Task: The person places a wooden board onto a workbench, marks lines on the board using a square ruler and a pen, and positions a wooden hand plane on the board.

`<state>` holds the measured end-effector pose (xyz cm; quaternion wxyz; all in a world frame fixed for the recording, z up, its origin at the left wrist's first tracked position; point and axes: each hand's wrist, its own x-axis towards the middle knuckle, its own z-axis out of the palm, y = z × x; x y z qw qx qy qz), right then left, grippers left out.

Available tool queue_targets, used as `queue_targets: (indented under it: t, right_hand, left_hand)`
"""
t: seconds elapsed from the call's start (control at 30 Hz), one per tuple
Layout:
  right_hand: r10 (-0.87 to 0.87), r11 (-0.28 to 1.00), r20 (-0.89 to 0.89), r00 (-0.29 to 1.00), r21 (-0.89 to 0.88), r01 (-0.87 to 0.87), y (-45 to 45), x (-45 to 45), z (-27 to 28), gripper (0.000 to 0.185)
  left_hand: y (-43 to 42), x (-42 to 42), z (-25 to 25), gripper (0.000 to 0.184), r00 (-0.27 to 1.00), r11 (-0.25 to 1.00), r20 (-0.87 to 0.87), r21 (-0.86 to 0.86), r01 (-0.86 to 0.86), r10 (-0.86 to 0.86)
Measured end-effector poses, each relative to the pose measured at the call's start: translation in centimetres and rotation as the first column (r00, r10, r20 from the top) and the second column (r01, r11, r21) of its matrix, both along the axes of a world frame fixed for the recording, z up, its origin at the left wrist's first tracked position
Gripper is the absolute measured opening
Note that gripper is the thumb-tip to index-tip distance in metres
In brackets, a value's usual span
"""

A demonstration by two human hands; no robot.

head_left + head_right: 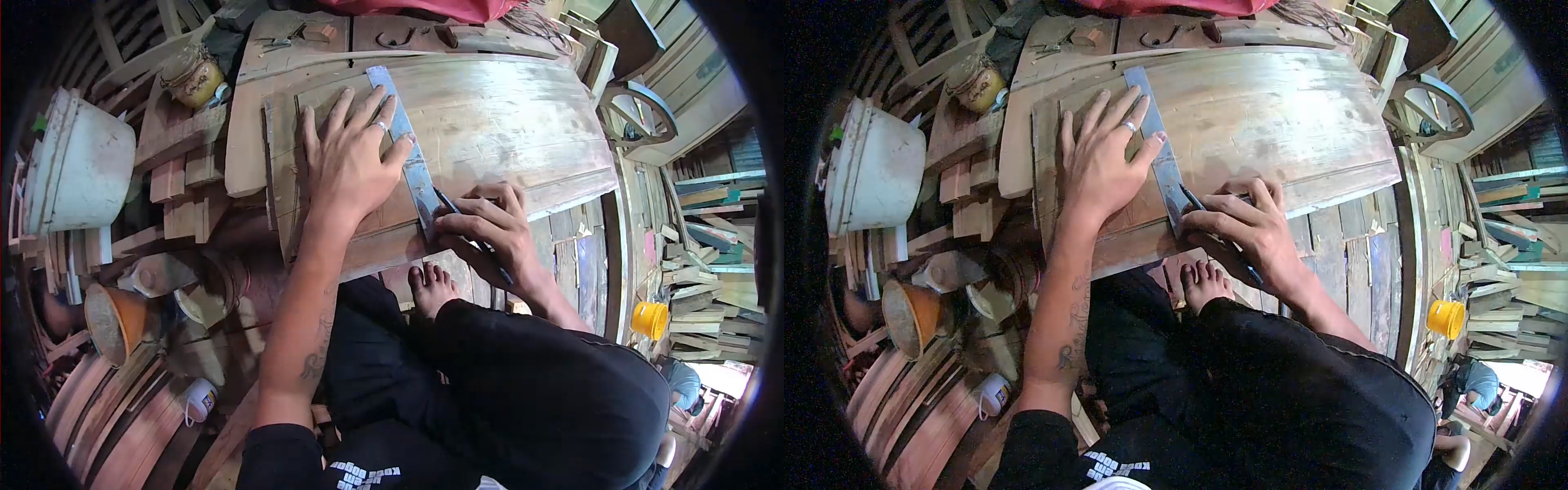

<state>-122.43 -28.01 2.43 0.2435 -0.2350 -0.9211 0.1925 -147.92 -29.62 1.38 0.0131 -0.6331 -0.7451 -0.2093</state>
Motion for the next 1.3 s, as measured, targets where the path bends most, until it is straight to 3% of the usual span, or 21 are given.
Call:
queue_targets:
  t: [0.37,0.47,0.53,0.57,0.63,0.67,0.73,0.77,0.8,0.9,0.93,1.0,1.03,1.3]
  right_hand:
    - [0.075,0.997,0.013,0.997,0.017,-0.075,1.5,0.2,1.1,0.034]
    - [0.083,0.964,-0.076,0.994,-0.247,-0.1,3.1,0.4,2.3,0.034]
    - [-0.08,0.87,-0.155,0.985,-0.493,-0.006,3.5,-0.5,2.2,0.03]
    - [-0.082,0.87,-0.155,0.984,-0.494,-0.006,4.0,-0.9,2.7,0.03]
    - [-0.147,0.747,-0.204,0.968,-0.664,-0.027,5.5,-2.0,4.2,0.029]
    - [-0.086,0.862,-0.217,0.972,-0.506,-0.037,6.8,-2.4,3.5,0.032]
    - [-0.123,0.892,-0.195,0.973,-0.452,0.022,8.9,-3.5,2.6,0.034]
    - [-0.128,0.886,-0.231,0.964,-0.464,0.007,9.6,-4.6,2.8,0.036]
    - [-0.198,0.805,-0.244,0.949,-0.593,0.015,10.0,-5.6,2.8,0.034]
    - [-0.171,0.87,-0.093,0.981,-0.482,0.106,12.4,-7.8,2.6,0.037]
    - [-0.175,0.868,-0.096,0.98,-0.485,0.107,12.9,-8.7,2.2,0.037]
    - [-0.049,0.95,-0.312,0.949,-0.308,-0.052,14.0,-10.1,1.3,0.029]
    - [-0.06,0.959,-0.246,0.967,-0.283,-0.012,14.2,-10.4,1.4,0.027]
    - [-0.044,0.973,-0.205,0.978,-0.231,-0.005,15.1,-12.1,0.1,0.028]
  left_hand:
    - [0.0,0.1,0.3,0.065,1.0,1.0,0.021,-0.026,-0.009,0.01]
    - [0.0,0.1,0.3,0.064,1.0,1.0,0.03,-0.017,-0.007,0.007]
    - [0.0,0.1,0.2,0.062,1.0,1.0,0.031,-0.004,-0.003,0.004]
    - [0.0,0.1,0.1,0.06,1.0,1.0,0.031,0.01,-0.002,0.001]
    - [0.0,0.0,0.0,0.058,0.999,1.0,0.033,0.01,0.001,-0.001]
    - [0.0,0.0,0.0,0.056,0.999,1.0,0.037,0.011,0.003,-0.003]
    - [0.1,-0.1,-0.2,0.055,1.0,1.0,0.029,0.009,0.007,-0.007]
    - [0.1,-0.2,-0.2,0.053,1.0,1.0,0.026,0.005,0.01,-0.01]
    - [0.1,-0.2,-0.2,0.053,1.0,1.0,0.02,0.002,0.009,-0.009]
    - [0.1,-0.2,-0.3,0.052,1.0,1.0,0.018,0.016,0.01,-0.011]
    - [0.2,-0.2,-0.2,0.052,1.0,1.0,0.014,0.014,0.013,-0.014]
    - [0.1,-0.1,-0.2,0.051,1.0,0.999,0.007,0.036,0.013,-0.013]
    - [0.1,-0.1,-0.3,0.051,1.0,0.999,0.004,0.033,0.016,-0.016]
    - [0.2,-0.2,-0.4,0.049,0.998,0.998,0.053,0.066,0.018,-0.022]
